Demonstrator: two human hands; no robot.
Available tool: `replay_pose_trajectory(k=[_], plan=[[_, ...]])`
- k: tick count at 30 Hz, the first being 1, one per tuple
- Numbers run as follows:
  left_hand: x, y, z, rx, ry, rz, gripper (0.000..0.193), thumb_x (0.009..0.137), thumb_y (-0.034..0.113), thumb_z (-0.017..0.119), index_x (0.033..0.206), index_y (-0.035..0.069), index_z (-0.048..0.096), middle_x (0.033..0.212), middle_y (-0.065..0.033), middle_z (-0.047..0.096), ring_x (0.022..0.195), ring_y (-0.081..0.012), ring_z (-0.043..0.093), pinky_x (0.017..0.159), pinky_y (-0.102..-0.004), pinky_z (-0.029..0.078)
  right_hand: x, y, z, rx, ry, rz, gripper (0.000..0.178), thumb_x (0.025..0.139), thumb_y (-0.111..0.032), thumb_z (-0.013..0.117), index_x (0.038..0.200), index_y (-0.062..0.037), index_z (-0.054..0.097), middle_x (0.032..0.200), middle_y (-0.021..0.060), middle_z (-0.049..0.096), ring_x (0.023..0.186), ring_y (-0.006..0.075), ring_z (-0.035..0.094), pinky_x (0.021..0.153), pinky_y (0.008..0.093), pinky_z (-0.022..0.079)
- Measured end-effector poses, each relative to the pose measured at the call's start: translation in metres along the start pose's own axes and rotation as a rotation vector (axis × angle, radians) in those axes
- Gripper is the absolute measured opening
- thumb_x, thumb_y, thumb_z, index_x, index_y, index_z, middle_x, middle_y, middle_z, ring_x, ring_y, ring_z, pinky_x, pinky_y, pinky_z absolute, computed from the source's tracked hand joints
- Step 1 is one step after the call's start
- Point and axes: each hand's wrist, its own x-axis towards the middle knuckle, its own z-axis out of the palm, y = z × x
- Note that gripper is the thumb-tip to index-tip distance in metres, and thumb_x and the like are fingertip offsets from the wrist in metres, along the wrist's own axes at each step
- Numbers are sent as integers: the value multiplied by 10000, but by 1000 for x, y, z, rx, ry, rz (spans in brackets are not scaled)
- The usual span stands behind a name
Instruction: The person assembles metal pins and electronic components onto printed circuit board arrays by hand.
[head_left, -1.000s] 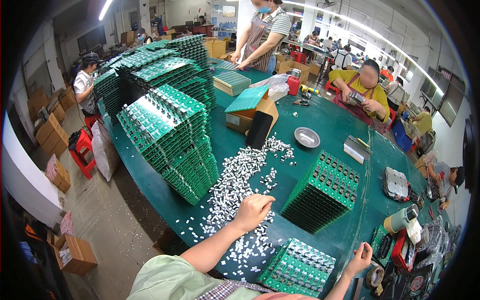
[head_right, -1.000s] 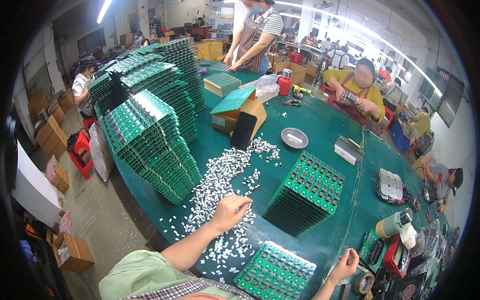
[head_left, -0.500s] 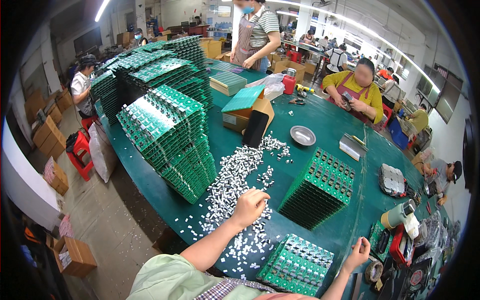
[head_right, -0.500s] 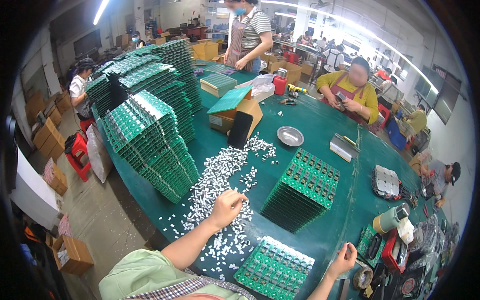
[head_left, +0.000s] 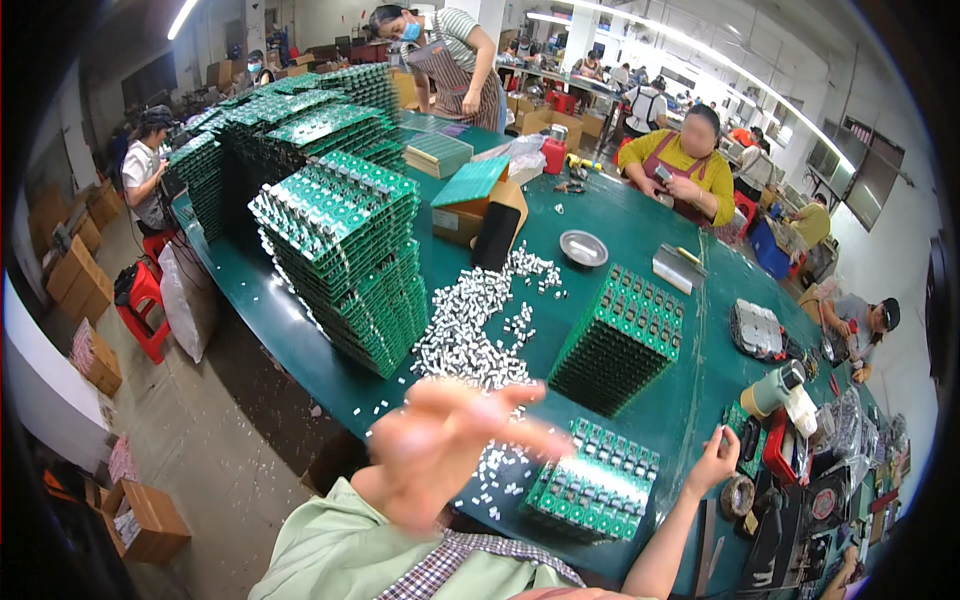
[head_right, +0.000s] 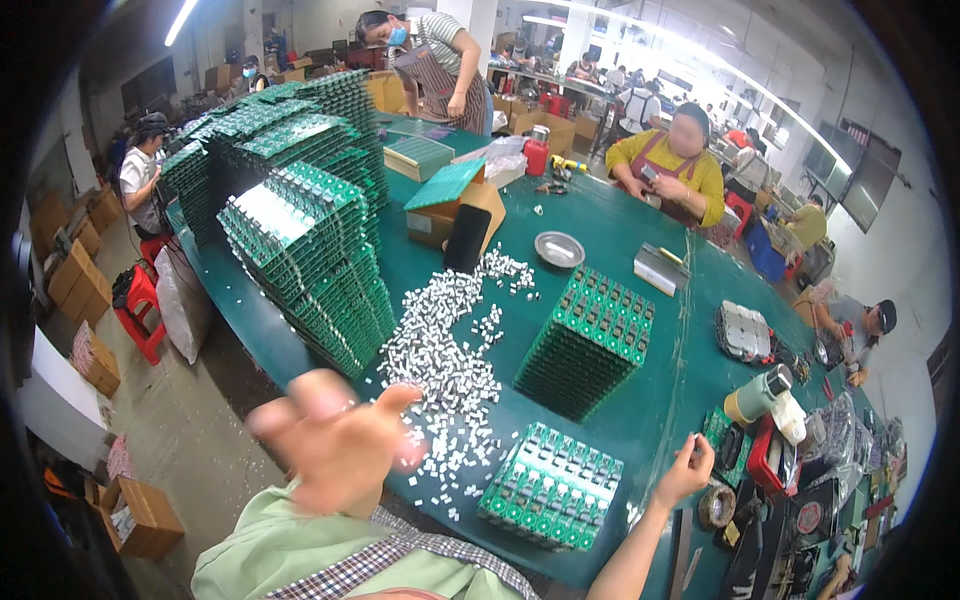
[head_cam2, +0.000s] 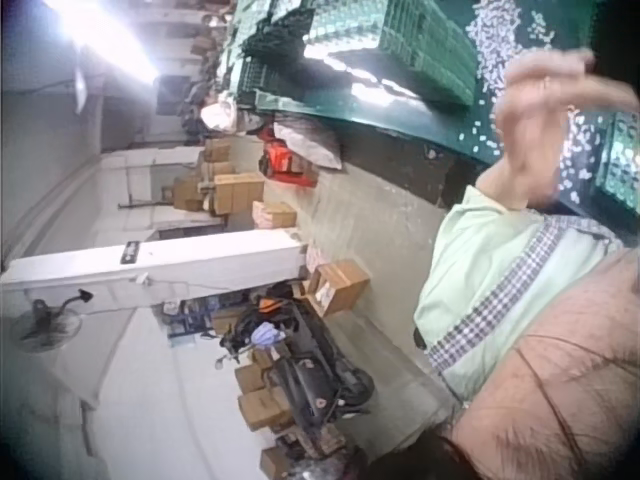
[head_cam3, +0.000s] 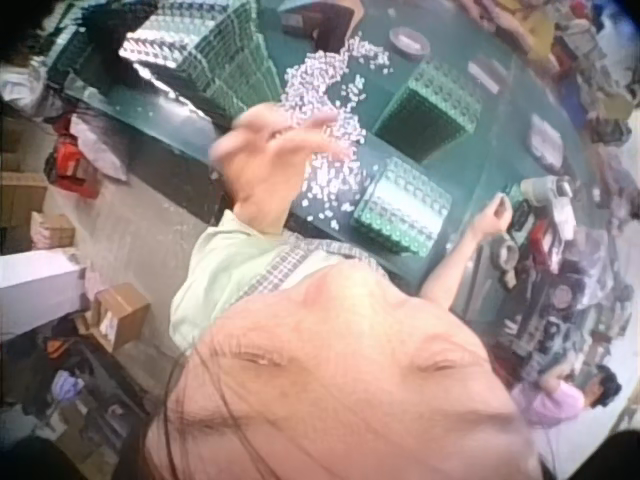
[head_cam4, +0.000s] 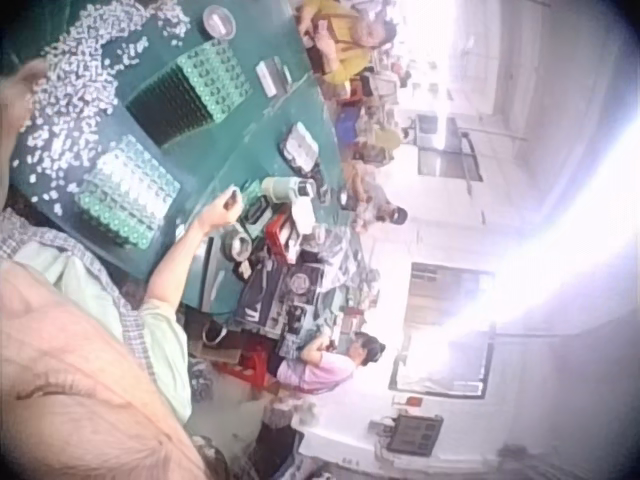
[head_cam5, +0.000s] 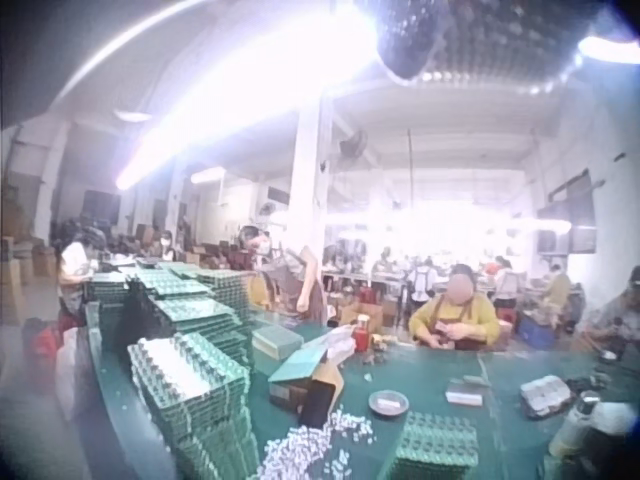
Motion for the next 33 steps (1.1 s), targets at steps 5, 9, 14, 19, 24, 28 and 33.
replay_pose_trajectory(k=[5, 9, 14, 19, 24, 28, 33], plan=[[16, 45, 57, -398, 36, 121, 263, 935, 148, 513, 1180, 214, 584, 1245, 23, 459, 749, -491, 624, 946, -781, 142, 2, -43, -13, 135, -29, -59, 135, 886, -57, 626, 1000, 16, 620, 764, 37, 614, 591, 67, 530, 531, 210, 420], [33, 102, 71, -160, 214, -562, 219, 968, 139, 418, 958, 234, 615, 1055, 119, 521, 629, -364, 644, 838, -678, 328, -6, -60, -42, 134, -23, -95, 126, 875, -23, 629, 993, 20, 615, 734, 34, 604, 591, 60, 531, 536, 197, 415], [28, 113, 71, -187, 165, -552, 152, 929, 149, 478, 986, 200, 609, 1070, 87, 519, 657, -378, 634, 818, -640, 346, -21, -75, -76, 168, -24, -127, 137, 896, -34, 608, 1020, 23, 611, 722, 11, 593, 616, 48, 512, 545, 192, 403], [24, 124, 77, -176, 100, -535, 140, 890, 159, 538, 1015, 165, 603, 1085, 54, 516, 685, -392, 625, 798, -603, 363, -35, -90, -95, 166, 23, -120, 132, 893, -26, 607, 1016, 21, 612, 765, 12, 605, 621, 49, 508, 552, 190, 404], [23, 125, 79, -175, 51, -556, 195, 851, 168, 598, 1043, 130, 597, 1101, 21, 514, 713, -406, 615, 779, -565, 381, -43, -103, -104, 184, -8, -133, 137, 887, -5, 604, 1021, 25, 615, 769, 13, 604, 634, 52, 514, 571, 189, 413], [-4, 89, 49, -253, -133, -353, 289, 879, 329, 573, 1116, 166, 546, 1118, -33, 486, 675, -327, 628, 727, -501, 439, -51, -125, -95, 176, -160, -101, 133, 850, 38, 625, 982, 24, 634, 905, 36, 614, 770, 81, 577, 686, 207, 479], [-76, 39, -44, 1208, -162, -645, 354, 726, 34, 700, 1057, 6, 577, 989, -100, 582, 852, -193, 534, 781, -286, 433, -63, -166, -91, 130, -740, -70, 189, 719, 65, 692, 904, 29, 673, 862, 112, 656, 785, 171, 640, 709, 255, 510]])
